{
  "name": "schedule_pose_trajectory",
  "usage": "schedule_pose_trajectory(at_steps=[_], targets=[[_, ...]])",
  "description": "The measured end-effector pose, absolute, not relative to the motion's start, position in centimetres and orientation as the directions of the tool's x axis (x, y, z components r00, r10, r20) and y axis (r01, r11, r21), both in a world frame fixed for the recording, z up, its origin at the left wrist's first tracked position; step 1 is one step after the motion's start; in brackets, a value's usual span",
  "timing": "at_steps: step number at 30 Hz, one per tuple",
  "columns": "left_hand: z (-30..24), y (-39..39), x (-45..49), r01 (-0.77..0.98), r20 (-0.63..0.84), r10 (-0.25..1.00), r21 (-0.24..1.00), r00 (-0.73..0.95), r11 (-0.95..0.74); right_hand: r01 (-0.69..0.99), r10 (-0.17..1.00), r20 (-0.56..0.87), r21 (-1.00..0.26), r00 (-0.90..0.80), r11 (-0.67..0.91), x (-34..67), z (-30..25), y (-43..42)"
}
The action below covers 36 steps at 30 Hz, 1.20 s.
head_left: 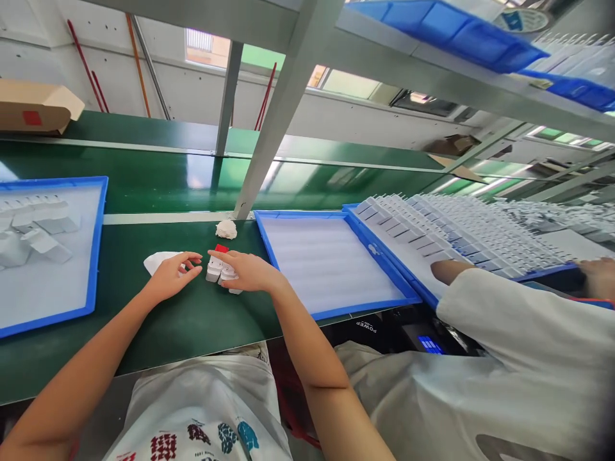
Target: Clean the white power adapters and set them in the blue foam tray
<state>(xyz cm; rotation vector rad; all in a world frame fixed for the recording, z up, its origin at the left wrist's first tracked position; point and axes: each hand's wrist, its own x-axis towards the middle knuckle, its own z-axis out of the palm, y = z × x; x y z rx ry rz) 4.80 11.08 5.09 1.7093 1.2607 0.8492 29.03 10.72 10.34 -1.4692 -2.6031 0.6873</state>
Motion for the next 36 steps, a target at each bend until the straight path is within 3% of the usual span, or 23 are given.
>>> schedule_pose_trajectory(at_steps=[3,6,9,12,16,19,22,25,28,32,36], targets=[[4.6,10.5,5.2,0.413,0.07,0.926,0.881,0.37,-0.232,0.63,0.802,-0.089,-0.672,-0.591,0.389,30.9,9.8,9.2],[4.0,10.0,5.7,0.412,0.104,0.876,0.852,0.47,-0.323,0.523,0.847,-0.03,-0.798,-0.531,0.3,32.0,8.1,7.1],[3.7,10.0,6.0,0.402,0.152,0.826,0.817,0.543,-0.414,0.552,0.937,0.051,-0.796,-0.345,0.247,30.8,5.5,5.1],[3.6,10.4,5.9,0.486,0.175,0.868,0.77,0.464,-0.414,0.666,0.979,0.152,-0.718,-0.137,0.205,28.6,3.5,3.7],[3.8,10.7,5.3,0.677,0.197,0.928,0.638,0.317,-0.367,0.652,0.97,0.218,-0.72,-0.111,0.236,27.5,2.2,2.4],[4.9,10.2,5.1,0.717,0.349,0.902,0.557,0.256,-0.419,0.604,0.952,0.298,-0.746,-0.074,0.281,28.0,2.4,1.3],[6.8,8.7,5.4,0.634,0.535,0.807,0.54,0.249,-0.554,0.566,0.873,0.485,-0.735,0.053,0.373,28.1,3.7,0.5],[8.3,6.5,6.0,0.391,0.571,0.716,0.601,0.401,-0.698,0.611,0.7,0.7,-0.618,0.141,0.495,26.9,5.7,0.7],[8.4,4.7,6.9,0.142,0.453,0.726,0.791,0.517,-0.595,0.698,0.563,0.818,-0.472,0.12,0.538,24.7,7.1,1.7],[7.3,4.3,7.8,0.027,0.308,0.853,0.936,0.422,-0.351,0.696,0.589,0.808,-0.435,0.02,0.572,22.0,7.3,2.2],[7.0,5.2,7.5,-0.05,0.234,0.914,0.972,0.331,-0.23,0.523,0.68,0.732,-0.564,-0.043,0.639,21.9,7.6,1.8]])
